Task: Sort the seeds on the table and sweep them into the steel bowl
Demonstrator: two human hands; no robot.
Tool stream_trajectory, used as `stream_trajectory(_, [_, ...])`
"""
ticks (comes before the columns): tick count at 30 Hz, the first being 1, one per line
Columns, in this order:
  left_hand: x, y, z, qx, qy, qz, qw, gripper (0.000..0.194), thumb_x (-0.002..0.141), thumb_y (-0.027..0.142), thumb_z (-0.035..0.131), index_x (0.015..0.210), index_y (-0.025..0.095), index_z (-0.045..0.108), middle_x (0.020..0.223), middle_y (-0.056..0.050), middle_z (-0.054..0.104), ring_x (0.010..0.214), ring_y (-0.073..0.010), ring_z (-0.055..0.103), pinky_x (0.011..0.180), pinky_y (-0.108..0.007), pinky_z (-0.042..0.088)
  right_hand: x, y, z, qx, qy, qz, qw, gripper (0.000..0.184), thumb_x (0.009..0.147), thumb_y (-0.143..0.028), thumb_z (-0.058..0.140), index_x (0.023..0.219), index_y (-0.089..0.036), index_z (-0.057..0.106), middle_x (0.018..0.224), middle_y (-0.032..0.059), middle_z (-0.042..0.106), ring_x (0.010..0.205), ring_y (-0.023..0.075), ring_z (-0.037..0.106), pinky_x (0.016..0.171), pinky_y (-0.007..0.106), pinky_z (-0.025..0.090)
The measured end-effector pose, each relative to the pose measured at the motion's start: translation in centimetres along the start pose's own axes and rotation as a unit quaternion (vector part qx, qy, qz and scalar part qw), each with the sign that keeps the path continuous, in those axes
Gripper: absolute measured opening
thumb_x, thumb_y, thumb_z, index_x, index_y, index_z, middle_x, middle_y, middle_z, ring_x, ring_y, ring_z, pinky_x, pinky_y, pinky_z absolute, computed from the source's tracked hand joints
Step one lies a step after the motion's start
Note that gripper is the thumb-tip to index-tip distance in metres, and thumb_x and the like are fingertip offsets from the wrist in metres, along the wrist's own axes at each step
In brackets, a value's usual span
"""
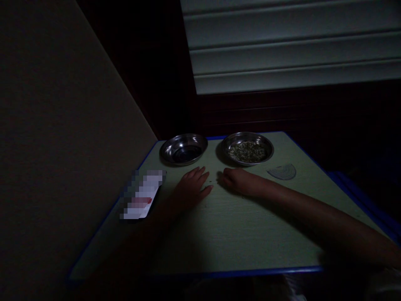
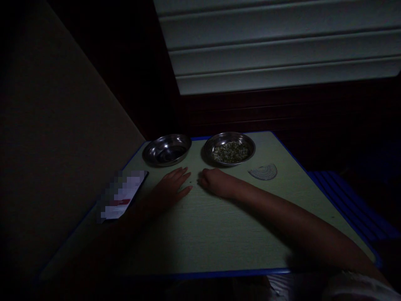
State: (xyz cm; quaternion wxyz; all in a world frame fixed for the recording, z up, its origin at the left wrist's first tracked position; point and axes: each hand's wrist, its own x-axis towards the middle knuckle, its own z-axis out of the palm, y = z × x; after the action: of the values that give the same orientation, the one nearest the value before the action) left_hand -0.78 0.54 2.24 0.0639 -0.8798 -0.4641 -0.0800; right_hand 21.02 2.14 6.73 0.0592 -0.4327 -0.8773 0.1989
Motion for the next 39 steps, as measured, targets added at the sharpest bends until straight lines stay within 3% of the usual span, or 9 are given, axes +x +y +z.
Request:
stream_trajectory(4, [0.0, 0.3, 0.1, -0.009, 0.013, -0.011, 1.000, 0.051, 0.090, 0.040, 0.046, 0.126, 0.005, 0.053, 0.137, -0.021, 0.049, 0.129, -0.0313, 0.043, 0.106, -0.046, 0.034, 0.2, -0.3, 2.3, -0.102, 0.049, 0.034, 0.993, 0.029, 0.095, -0.021, 0.029, 0.108, -0.009, 0.052, 0.092, 0.0194, 0.066, 0.077, 0.0256, 0.065, 0.063, 0.032, 0.043])
stream_trajectory(11, [-0.1, 0.1, 0.8, -0.014, 0.026, -0.017, 0.999, 0.050, 0.091, 0.043, 0.043, 0.127, 0.008, 0.051, 0.139, -0.019, 0.047, 0.131, -0.0295, 0.039, 0.106, -0.045, 0.034, 0.4, -0.1, 2.9, -0.177, 0.076, 0.031, 0.981, 0.034, 0.097, -0.032, 0.026, 0.105, -0.013, 0.054, 0.091, 0.0147, 0.067, 0.075, 0.0271, 0.066, 0.061, 0.033, 0.045])
stream_trajectory(28, [0.0, 0.3, 0.4, -0.013, 0.022, -0.020, 0.999, 0.050, 0.090, 0.041, 0.045, 0.126, 0.007, 0.053, 0.138, -0.020, 0.048, 0.129, -0.0304, 0.041, 0.106, -0.045, 0.033, 0.7, 0.1, 2.6, -0.162, 0.118, -0.007, 0.980, 0.046, 0.097, -0.044, 0.026, 0.102, -0.015, 0.061, 0.093, 0.0123, 0.064, 0.076, 0.0199, 0.062, 0.058, 0.029, 0.036])
stream_trajectory(39, [0.1, 0.1, 0.9, -0.009, 0.027, -0.018, 0.999, 0.051, 0.091, 0.043, 0.043, 0.126, 0.007, 0.052, 0.139, -0.019, 0.048, 0.129, -0.0302, 0.041, 0.106, -0.044, 0.033, 0.7, 0.6, 2.8, -0.135, 0.170, -0.038, 0.975, 0.043, 0.096, -0.042, 0.031, 0.096, -0.014, 0.064, 0.091, 0.0112, 0.062, 0.085, 0.0206, 0.054, 0.070, 0.030, 0.035])
